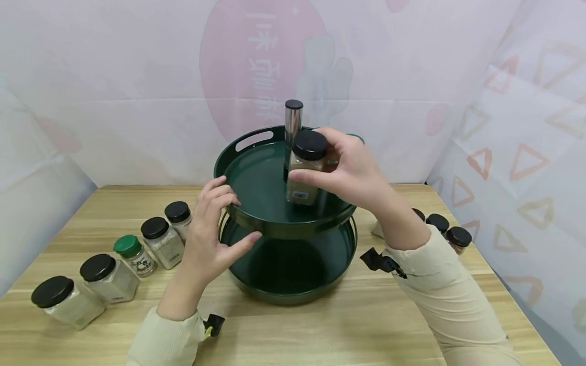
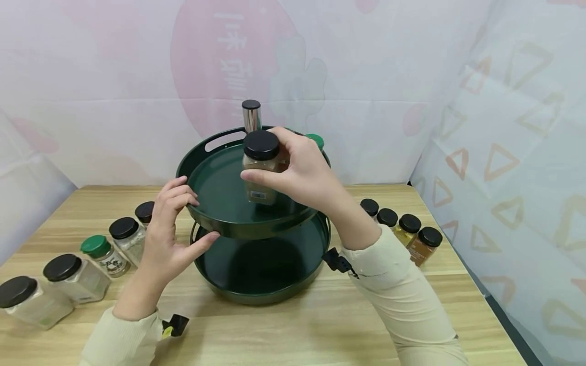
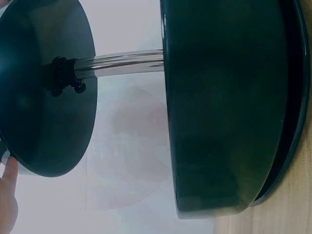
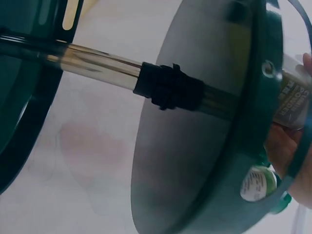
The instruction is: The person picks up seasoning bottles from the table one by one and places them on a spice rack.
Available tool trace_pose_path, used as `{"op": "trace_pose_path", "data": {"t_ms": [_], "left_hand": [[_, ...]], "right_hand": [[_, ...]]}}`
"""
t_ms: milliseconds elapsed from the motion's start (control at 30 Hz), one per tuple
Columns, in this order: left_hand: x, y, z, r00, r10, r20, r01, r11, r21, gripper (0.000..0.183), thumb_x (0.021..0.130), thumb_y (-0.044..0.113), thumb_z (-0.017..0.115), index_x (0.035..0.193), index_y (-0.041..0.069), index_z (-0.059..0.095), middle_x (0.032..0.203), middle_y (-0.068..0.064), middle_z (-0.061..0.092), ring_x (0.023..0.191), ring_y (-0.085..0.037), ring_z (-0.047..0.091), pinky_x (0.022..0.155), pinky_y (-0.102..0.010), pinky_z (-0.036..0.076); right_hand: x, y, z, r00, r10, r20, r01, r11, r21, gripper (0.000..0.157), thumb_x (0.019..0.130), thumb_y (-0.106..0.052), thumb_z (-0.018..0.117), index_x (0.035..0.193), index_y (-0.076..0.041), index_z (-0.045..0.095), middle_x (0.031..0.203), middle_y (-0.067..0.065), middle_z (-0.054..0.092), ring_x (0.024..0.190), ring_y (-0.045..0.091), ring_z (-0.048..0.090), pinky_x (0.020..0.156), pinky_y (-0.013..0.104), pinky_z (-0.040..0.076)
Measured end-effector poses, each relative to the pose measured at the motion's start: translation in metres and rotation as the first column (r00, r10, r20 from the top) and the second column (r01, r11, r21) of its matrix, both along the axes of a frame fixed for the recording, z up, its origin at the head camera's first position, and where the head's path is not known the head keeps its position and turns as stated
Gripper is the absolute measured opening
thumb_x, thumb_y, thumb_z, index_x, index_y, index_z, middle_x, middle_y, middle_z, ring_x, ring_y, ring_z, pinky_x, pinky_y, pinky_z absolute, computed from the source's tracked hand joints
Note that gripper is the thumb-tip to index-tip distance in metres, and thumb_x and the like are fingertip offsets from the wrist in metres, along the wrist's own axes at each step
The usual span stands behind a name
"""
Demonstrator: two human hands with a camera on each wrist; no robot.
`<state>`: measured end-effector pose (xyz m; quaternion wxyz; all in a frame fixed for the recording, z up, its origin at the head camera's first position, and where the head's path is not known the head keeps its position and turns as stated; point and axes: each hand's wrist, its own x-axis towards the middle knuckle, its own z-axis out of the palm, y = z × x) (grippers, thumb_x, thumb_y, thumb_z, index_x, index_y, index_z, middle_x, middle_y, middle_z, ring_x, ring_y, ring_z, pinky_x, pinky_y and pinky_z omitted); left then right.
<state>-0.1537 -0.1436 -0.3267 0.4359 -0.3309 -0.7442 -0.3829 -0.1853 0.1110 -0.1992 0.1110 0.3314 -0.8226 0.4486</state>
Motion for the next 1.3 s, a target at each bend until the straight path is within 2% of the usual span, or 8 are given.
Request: {"op": "trace_pose_path", "data": {"t_ms": [167,400,733,1100,1300], "left_hand": [[0.000,0.000,0.000,1.000,0.004,-0.003,-0.004,1.000,-0.006,0.062,0.090,0.052,0.068,0.107,-0.006,0.056,0.114,-0.021,0.057,0.132,-0.047,0.043,0.123,-0.045,0.029],[0.000,0.001,0.000,1.000,0.005,0.000,-0.005,1.000,-0.003,0.062,0.089,0.052,0.068,0.108,-0.006,0.056,0.114,-0.020,0.057,0.133,-0.047,0.043,0.123,-0.046,0.029],[0.001,0.003,0.000,1.000,-0.002,0.003,0.002,1.000,-0.002,0.062,0.090,0.052,0.068,0.108,-0.006,0.056,0.113,-0.020,0.056,0.133,-0.048,0.043,0.122,-0.047,0.029],[0.000,0.003,0.001,1.000,0.001,-0.006,-0.001,1.000,-0.002,0.062,0.090,0.052,0.068,0.108,-0.006,0.056,0.113,-0.020,0.057,0.132,-0.048,0.043,0.122,-0.047,0.029],[0.000,0.003,0.001,1.000,0.004,0.002,-0.004,1.000,-0.004,0.062,0.090,0.052,0.068,0.108,-0.006,0.056,0.114,-0.020,0.057,0.133,-0.048,0.043,0.122,-0.047,0.029]], "right_hand": [[-0.003,-0.005,-0.002,0.999,0.005,0.047,-0.005,1.000,-0.001,0.044,0.080,-0.014,0.084,0.116,-0.005,0.062,0.089,0.007,0.060,0.071,0.021,0.055,0.062,0.026,0.048],[-0.006,-0.010,-0.002,1.000,0.013,0.026,-0.013,1.000,0.009,0.045,0.080,-0.014,0.084,0.117,-0.004,0.061,0.091,0.008,0.061,0.070,0.021,0.054,0.062,0.027,0.048],[-0.010,-0.012,-0.007,0.997,0.010,0.078,-0.014,0.999,0.045,0.053,0.081,-0.014,0.083,0.127,-0.004,0.059,0.098,0.009,0.065,0.072,0.021,0.058,0.062,0.027,0.050],[-0.012,-0.012,-0.005,0.993,0.044,0.106,-0.050,0.997,0.055,0.046,0.082,-0.013,0.082,0.122,-0.004,0.060,0.095,0.009,0.064,0.071,0.022,0.056,0.061,0.027,0.048],[-0.014,-0.012,-0.006,0.989,0.067,0.133,-0.073,0.996,0.043,0.049,0.083,-0.010,0.080,0.126,-0.003,0.057,0.102,0.011,0.065,0.075,0.022,0.057,0.063,0.026,0.049]]}}
